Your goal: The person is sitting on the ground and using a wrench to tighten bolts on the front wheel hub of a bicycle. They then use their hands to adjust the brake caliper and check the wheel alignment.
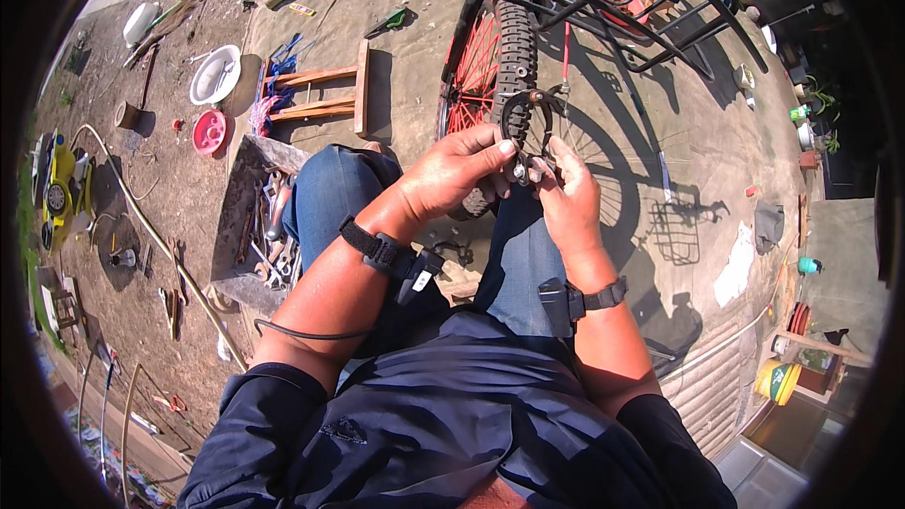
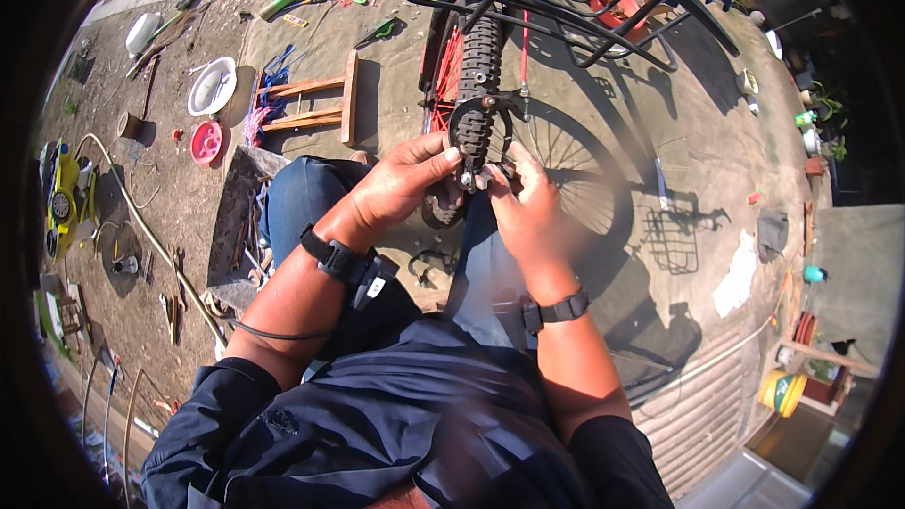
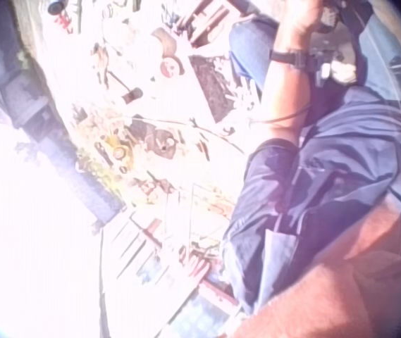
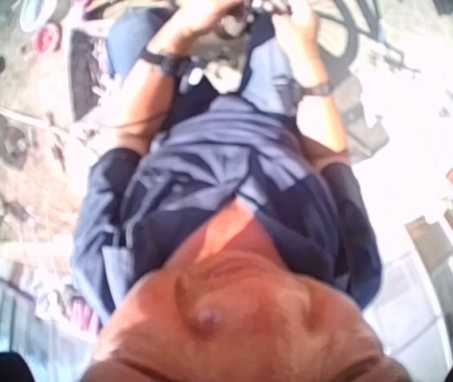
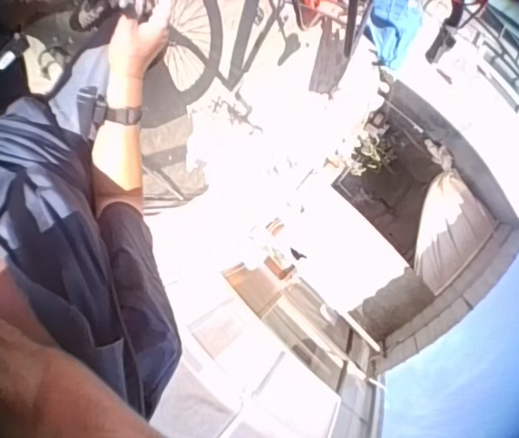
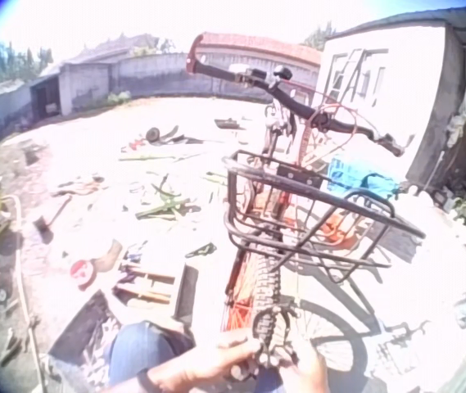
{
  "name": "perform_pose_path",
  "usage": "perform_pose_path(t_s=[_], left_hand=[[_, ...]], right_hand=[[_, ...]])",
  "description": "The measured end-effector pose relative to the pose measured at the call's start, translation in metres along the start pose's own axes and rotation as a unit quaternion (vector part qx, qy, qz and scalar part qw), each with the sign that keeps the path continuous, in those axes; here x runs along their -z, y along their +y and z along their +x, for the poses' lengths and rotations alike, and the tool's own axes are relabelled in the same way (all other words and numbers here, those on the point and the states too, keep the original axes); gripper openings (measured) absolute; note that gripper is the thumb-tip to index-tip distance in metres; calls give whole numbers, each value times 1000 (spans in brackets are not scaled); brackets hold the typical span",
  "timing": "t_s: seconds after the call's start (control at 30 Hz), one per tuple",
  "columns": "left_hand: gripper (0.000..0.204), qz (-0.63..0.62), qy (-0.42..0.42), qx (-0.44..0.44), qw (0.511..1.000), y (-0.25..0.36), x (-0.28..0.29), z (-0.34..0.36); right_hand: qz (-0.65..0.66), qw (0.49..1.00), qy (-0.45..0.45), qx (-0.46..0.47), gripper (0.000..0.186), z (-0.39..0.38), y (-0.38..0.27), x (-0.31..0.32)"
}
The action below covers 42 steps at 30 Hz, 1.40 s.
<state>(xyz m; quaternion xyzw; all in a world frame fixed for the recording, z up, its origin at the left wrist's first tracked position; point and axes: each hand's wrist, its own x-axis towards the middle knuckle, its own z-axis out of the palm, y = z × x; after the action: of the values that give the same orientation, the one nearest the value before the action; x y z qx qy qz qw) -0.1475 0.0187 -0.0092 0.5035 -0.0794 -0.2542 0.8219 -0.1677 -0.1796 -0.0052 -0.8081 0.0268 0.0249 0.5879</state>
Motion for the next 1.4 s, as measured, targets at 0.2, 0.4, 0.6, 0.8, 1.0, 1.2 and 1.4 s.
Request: perform_pose_path(t_s=[0.2, 0.4, 0.6, 0.8, 1.0, 1.2, 1.4], left_hand=[[27, 12, 4, 4, 1000, 1, -1, 0], [25, 18, -18, 24, 999, 5, 1, -2], [26, 0, 1, 1, 1000, 0, 1, -1], [27, 18, 155, -75, 985, -4, 0, 5], [25, 41, 163, -75, 983, -5, -2, 7], [34, -6, 108, -61, 992, -2, -2, 3], [50, 40, 57, -52, 996, 1, -2, -2]], right_hand=[[28, 999, -31, -15, 70, 2, 0, 4], [53, 997, -40, -34, 72, 2, -5, 7], [89, 993, -41, -62, 61, 5, -3, 11], [221, 970, -55, -80, 44, 6, 4, 16], [217, 969, -75, -93, 46, 4, 1, 16], [168, 982, -43, -77, 52, 1, -2, 6], [84, 994, -64, -27, 67, -1, -6, -8]])
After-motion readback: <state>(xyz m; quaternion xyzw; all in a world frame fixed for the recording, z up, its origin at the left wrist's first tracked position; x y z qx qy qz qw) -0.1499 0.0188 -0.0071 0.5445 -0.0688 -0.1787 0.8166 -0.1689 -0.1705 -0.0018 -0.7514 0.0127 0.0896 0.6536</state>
